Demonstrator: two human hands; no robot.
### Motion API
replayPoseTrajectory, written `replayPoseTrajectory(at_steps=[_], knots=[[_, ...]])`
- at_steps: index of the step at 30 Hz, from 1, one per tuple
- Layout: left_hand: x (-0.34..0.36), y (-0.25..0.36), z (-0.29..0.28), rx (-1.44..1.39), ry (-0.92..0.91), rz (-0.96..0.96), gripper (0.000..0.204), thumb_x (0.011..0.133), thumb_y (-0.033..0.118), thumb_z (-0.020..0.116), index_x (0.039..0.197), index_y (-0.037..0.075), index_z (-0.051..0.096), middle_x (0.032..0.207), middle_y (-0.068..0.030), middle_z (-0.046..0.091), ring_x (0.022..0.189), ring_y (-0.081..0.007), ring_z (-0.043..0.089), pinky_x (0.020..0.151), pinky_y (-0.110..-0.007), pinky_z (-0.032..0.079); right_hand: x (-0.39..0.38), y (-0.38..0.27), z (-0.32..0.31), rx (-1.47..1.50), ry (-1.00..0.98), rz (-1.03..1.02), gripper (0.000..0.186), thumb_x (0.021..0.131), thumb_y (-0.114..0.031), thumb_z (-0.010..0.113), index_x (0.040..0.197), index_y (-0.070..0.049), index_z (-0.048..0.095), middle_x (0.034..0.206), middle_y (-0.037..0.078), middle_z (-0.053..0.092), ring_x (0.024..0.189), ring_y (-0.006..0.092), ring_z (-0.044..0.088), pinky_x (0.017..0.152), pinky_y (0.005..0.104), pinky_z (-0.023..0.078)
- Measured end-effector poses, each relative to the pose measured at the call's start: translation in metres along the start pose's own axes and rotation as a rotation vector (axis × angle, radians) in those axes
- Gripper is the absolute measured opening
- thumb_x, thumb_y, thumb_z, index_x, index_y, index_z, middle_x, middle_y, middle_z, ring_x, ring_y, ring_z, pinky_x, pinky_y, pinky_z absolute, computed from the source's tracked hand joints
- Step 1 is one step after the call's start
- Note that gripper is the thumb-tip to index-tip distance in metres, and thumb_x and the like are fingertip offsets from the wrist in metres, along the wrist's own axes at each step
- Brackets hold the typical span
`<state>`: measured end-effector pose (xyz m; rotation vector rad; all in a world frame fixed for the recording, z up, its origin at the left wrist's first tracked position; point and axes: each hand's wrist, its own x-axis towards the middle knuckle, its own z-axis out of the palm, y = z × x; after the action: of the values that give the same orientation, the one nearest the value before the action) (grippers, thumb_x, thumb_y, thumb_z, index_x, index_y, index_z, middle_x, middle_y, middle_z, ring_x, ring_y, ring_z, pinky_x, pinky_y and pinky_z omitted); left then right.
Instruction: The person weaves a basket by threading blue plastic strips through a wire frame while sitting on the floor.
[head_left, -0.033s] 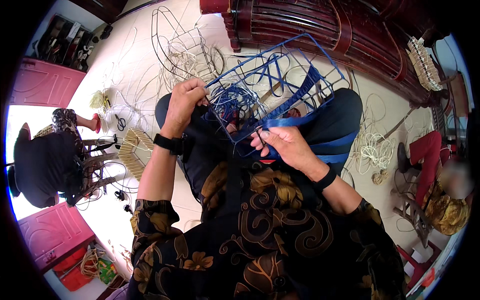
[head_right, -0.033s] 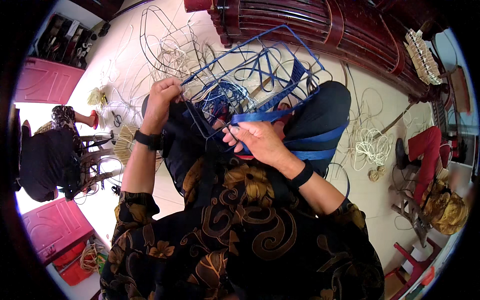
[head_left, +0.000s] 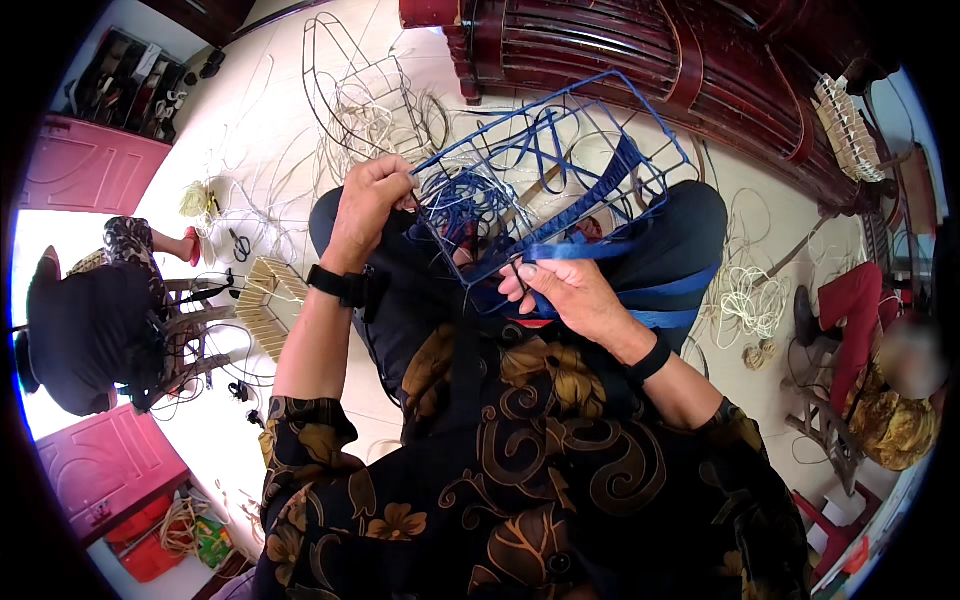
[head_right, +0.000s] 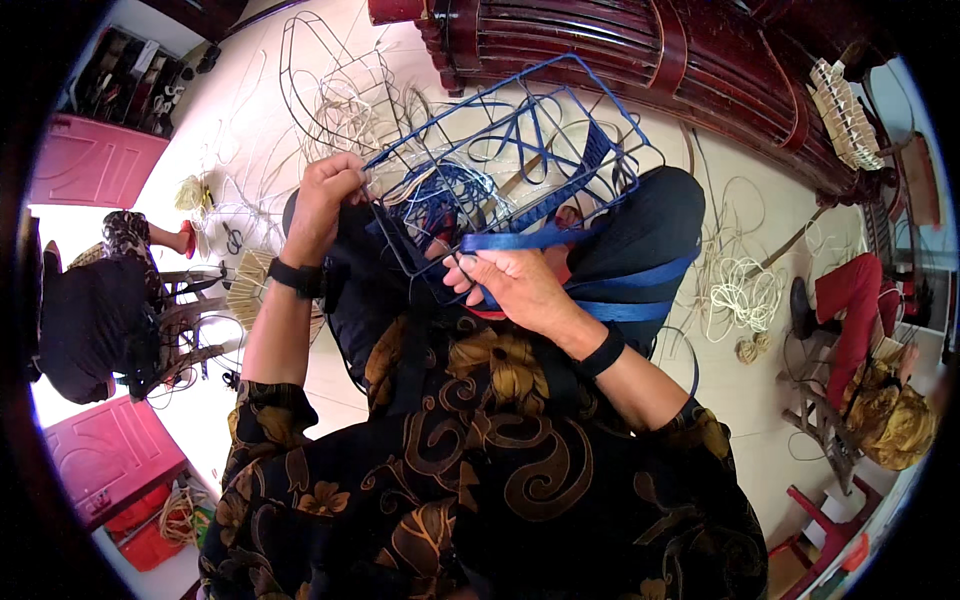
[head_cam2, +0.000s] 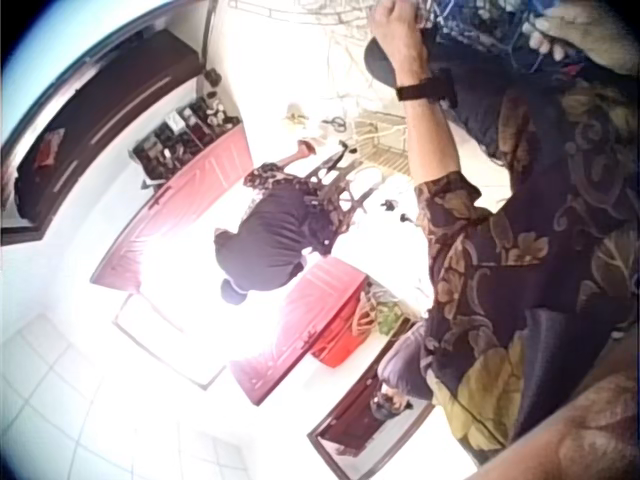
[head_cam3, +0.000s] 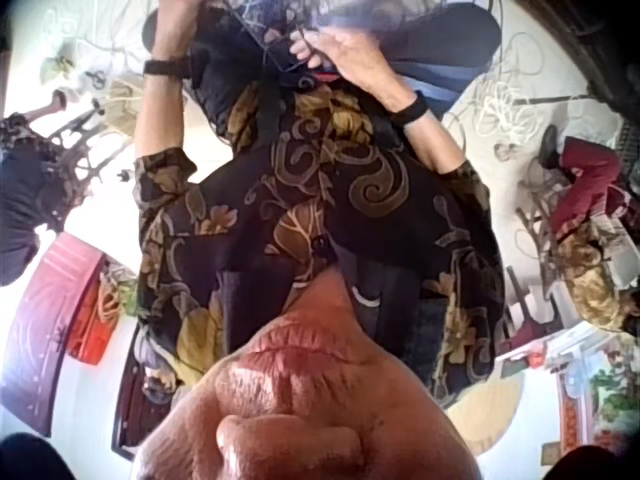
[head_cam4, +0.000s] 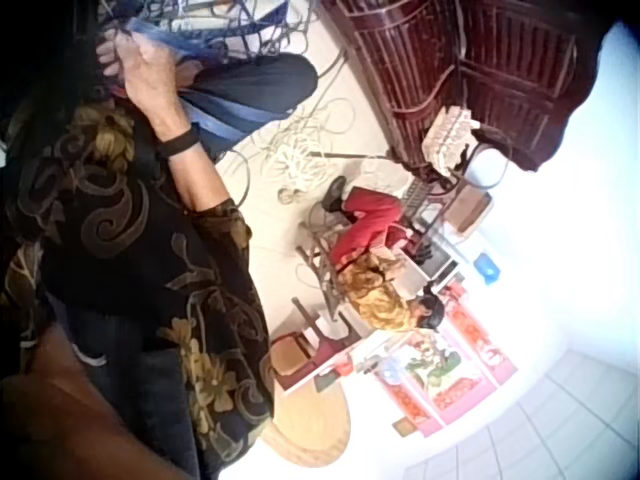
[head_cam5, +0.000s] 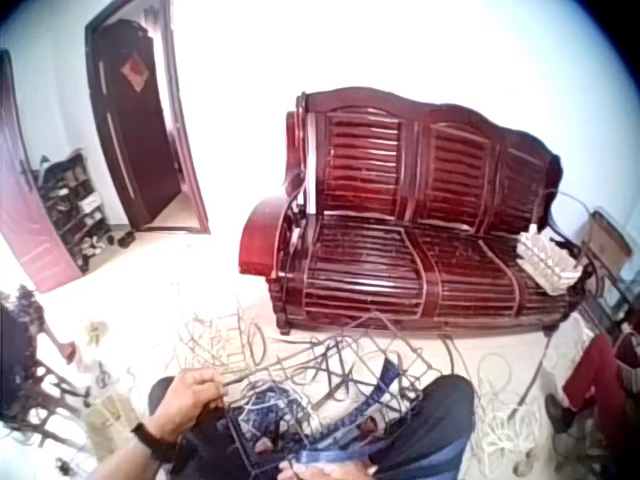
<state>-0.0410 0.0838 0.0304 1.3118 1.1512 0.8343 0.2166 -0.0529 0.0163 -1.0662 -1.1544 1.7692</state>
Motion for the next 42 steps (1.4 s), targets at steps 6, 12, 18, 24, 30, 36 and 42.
replayPoseTrajectory(at_steps=[6,12,18,24,30,36,42], knots=[[0.025,0.003,0.008,0.122,-0.1,0.01,0.011,0.082,0.011,0.059,0.076,0.003,0.063,0.067,0.0006,0.058,0.062,-0.007,0.05,0.06,-0.022,0.038,-0.003,0.015,0.007,-0.007,0.01,0.088,0.036,0.103,-0.023,0.048,0.124,0.004,0.06,0.11,0.011,0.069,0.099,0.0146,0.065,0.085,0.0281,0.051],[0.049,-0.003,0.016,0.154,-0.182,0.046,0.01,0.081,0.01,0.058,0.077,0.002,0.064,0.068,-0.0005,0.06,0.064,-0.0078,0.052,0.062,-0.023,0.04,-0.006,0.016,0.013,-0.05,0.088,0.108,0.024,0.101,-0.016,0.053,0.113,0.003,0.062,0.11,0.009,0.068,0.105,0.0158,0.063,0.092,0.0286,0.049],[0.042,-0.003,0.008,0.126,-0.181,0.033,0.011,0.08,0.008,0.063,0.078,-0.002,0.064,0.071,-0.0014,0.06,0.068,-0.0095,0.055,0.066,-0.024,0.045,-0.002,0.026,0.018,-0.125,0.06,0.068,0.024,0.101,-0.016,0.053,0.111,0.004,0.063,0.106,0.009,0.069,0.099,0.0159,0.063,0.09,0.0287,0.049],[0.007,0.003,0.012,0.405,0.215,0.318,0.025,0.081,0.01,0.065,0.104,0.0,0.067,0.084,-0.0025,0.065,0.077,-0.0111,0.056,0.073,-0.025,0.047,-0.004,0.028,0.019,-0.216,0.049,0.017,0.024,0.099,-0.015,0.056,0.111,0.004,0.065,0.104,0.009,0.07,0.1,0.016,0.063,0.09,0.0289,0.05],[-0.067,0.028,0.01,0.252,0.303,-0.062,0.018,0.088,0.011,0.061,0.098,-0.002,0.068,0.088,-0.0037,0.067,0.085,-0.0117,0.06,0.08,-0.024,0.045,0.003,0.033,0.016,-0.127,0.061,-0.109,0.017,0.097,-0.009,0.058,0.107,0.003,0.065,0.102,0.009,0.068,0.096,0.0162,0.062,0.085,0.0284,0.049],[-0.112,-0.007,0.063,-0.216,0.085,-0.267,0.025,0.097,0.019,0.059,0.105,-0.004,0.063,0.091,-0.0077,0.067,0.08,-0.0149,0.061,0.076,-0.026,0.048,0.007,0.041,0.017,-0.224,0.079,-0.012,0.017,0.096,-0.007,0.058,0.109,0.0,0.067,0.101,0.007,0.07,0.089,0.0132,0.062,0.081,0.0277,0.05],[-0.103,-0.013,0.07,-0.426,0.05,-0.303,0.017,0.1,0.016,0.055,0.095,0.001,0.06,0.062,0.0017,0.045,0.052,-0.0064,0.038,0.051,-0.022,0.036,0.001,0.023,0.016,-0.189,0.175,-0.187,0.013,0.093,-0.006,0.06,0.103,0.0,0.065,0.089,0.011,0.068,0.075,0.0181,0.063,0.073,0.0317,0.052]])
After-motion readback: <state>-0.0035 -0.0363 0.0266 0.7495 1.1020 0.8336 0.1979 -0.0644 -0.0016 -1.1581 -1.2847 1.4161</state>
